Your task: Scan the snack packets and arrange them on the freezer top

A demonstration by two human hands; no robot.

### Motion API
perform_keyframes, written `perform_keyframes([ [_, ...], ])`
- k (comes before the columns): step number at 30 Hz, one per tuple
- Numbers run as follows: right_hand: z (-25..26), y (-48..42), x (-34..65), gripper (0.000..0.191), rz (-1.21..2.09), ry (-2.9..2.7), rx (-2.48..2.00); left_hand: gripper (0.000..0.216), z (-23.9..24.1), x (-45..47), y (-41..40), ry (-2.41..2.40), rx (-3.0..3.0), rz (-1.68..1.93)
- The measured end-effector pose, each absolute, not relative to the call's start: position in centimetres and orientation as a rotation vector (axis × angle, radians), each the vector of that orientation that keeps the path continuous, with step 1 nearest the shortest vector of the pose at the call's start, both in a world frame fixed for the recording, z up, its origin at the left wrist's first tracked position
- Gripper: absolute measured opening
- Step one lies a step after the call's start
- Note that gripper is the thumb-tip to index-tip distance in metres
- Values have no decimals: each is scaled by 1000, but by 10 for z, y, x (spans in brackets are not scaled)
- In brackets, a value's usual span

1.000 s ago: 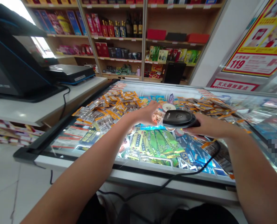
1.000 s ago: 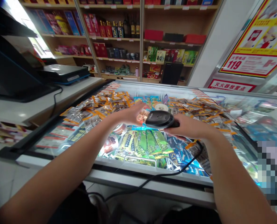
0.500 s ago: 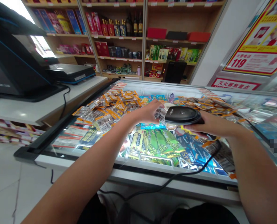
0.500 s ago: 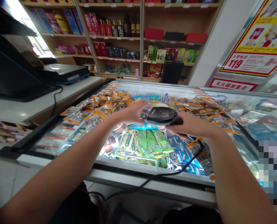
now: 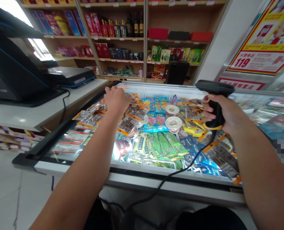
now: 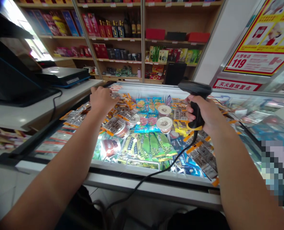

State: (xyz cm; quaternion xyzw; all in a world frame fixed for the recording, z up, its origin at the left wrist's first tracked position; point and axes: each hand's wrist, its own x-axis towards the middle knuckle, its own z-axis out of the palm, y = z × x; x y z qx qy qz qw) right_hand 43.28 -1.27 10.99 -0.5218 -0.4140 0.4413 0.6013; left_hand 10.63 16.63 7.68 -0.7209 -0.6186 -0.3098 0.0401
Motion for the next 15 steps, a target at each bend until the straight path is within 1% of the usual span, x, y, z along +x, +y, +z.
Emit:
perform_keyframes([
  [3,115,-12,441,15,1042,-816,-1048,37,73,109,165,-1965,-2199,-827],
  [7,121,-14,451,19,1020,-674,-837,39,68,112,164,-1899,-2246,-847],
  [9,123,-15,454,20,1010,-617,-743,40,68,119,160,-1753,-2273,-971],
  [12,124,-16,458,21,991,-540,-613,36,68,151,147,-1528,-2350,-1279],
  [13,124,-17,460,21,984,-527,-579,35,66,168,141,-1550,-2379,-1388],
  [14,124,-17,462,21,977,-523,-553,33,63,188,135,-1546,-2496,-1426],
  [15,124,-18,463,21,978,-523,-537,31,58,209,129,-1528,-2659,-1386],
])
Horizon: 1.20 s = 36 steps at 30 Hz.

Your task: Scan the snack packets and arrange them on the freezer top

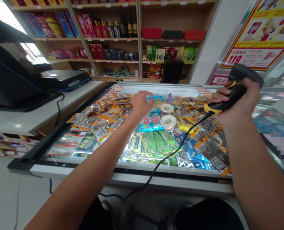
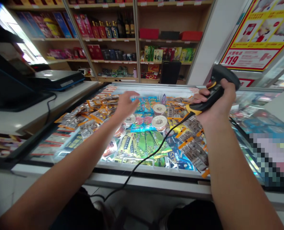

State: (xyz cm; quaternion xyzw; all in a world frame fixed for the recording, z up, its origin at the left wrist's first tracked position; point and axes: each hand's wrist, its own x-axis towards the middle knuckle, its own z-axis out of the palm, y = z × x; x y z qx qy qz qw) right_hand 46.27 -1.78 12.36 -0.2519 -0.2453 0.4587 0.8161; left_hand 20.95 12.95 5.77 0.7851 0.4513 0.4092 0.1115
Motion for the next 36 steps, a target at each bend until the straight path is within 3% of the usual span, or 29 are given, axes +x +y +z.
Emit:
perform_keyframes([
  [5,124,-21,463,23,1044,-528,-571,54,26,308,113,1274,2319,669],
  [9,123,-18,460,28,1049,-609,-772,62,16,351,114,1348,2260,652],
  [13,118,-13,465,32,1002,-831,-884,51,16,362,114,1381,2247,673],
  [21,115,-15,456,25,1190,-762,-931,21,26,288,126,1117,1933,829],
  [25,111,-18,433,27,1360,-878,-1093,22,36,232,137,1067,1786,959],
  [29,98,-17,410,29,1432,-1073,-1202,21,44,200,143,813,1256,1233],
  [36,85,-14,388,30,1277,-1349,-1316,26,50,190,147,602,1030,1322],
])
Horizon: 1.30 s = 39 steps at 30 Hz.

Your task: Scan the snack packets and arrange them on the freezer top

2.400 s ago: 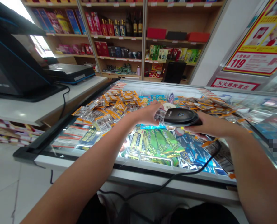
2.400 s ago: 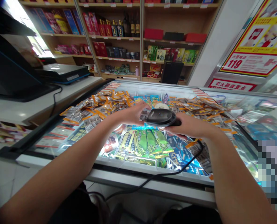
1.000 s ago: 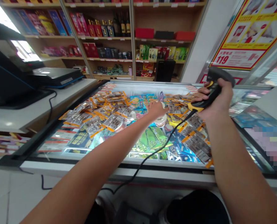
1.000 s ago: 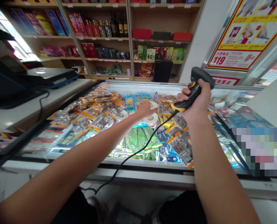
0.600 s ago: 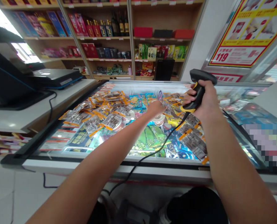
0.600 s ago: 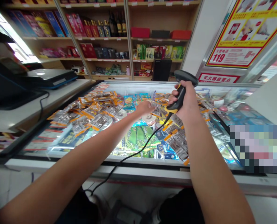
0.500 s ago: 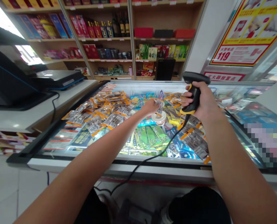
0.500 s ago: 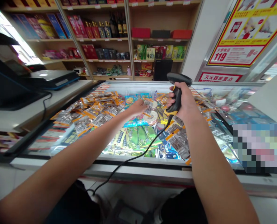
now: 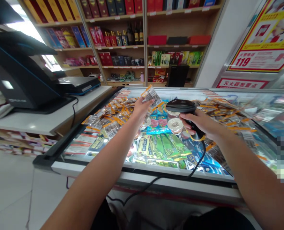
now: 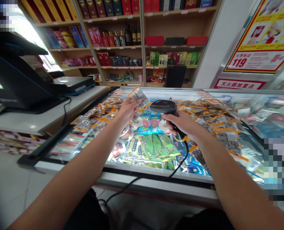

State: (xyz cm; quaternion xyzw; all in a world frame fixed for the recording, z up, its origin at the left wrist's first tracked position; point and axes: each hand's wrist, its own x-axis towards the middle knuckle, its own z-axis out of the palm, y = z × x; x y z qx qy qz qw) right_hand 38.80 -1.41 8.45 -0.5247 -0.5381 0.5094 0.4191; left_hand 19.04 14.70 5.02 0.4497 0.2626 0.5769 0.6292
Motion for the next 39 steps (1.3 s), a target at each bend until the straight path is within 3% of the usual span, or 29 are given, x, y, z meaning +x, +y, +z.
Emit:
perform_keyframes([
  [13,81,-12,391,25,1147,-1449,-1336,27,55,182,152,688,1097,1275],
  [19,89,-13,390,29,1085,-1311,-1289,31,67,151,161,1259,2115,1466],
  [25,94,-7,402,16,1051,-1090,-1189,37,63,134,148,1843,2655,860],
  [28,98,-5,415,15,1053,-977,-1115,33,62,139,142,1854,2718,622],
  [32,108,-8,441,18,1154,-809,-844,34,68,155,130,1837,2767,765],
  [35,116,-15,463,26,1306,-717,-462,37,65,187,117,1608,2777,821],
  [39,116,-19,484,31,1439,-590,-33,44,49,261,104,1184,2692,541],
])
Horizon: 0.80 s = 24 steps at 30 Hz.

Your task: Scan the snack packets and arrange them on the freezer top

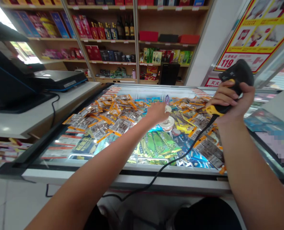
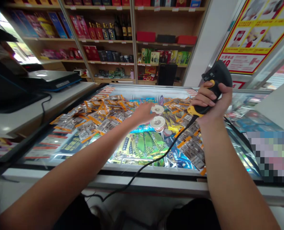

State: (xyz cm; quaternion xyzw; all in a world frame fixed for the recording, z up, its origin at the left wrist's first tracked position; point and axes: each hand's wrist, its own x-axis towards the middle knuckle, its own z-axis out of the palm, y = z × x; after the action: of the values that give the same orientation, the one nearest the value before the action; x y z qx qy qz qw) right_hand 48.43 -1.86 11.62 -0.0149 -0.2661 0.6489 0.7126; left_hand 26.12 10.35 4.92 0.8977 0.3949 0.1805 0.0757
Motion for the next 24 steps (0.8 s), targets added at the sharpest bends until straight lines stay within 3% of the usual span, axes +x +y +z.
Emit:
perform_keyframes([
  [6,107,-13,494,30,1408,-574,-30,79,29,360,115,1064,2566,499],
  [11,110,-19,493,31,1177,-747,-339,55,22,377,130,973,2675,545],
  [17,120,-30,480,32,1011,-867,-572,26,19,329,128,831,2674,694],
  [24,121,-30,460,26,1211,-1023,-980,30,37,232,138,804,1989,872],
])
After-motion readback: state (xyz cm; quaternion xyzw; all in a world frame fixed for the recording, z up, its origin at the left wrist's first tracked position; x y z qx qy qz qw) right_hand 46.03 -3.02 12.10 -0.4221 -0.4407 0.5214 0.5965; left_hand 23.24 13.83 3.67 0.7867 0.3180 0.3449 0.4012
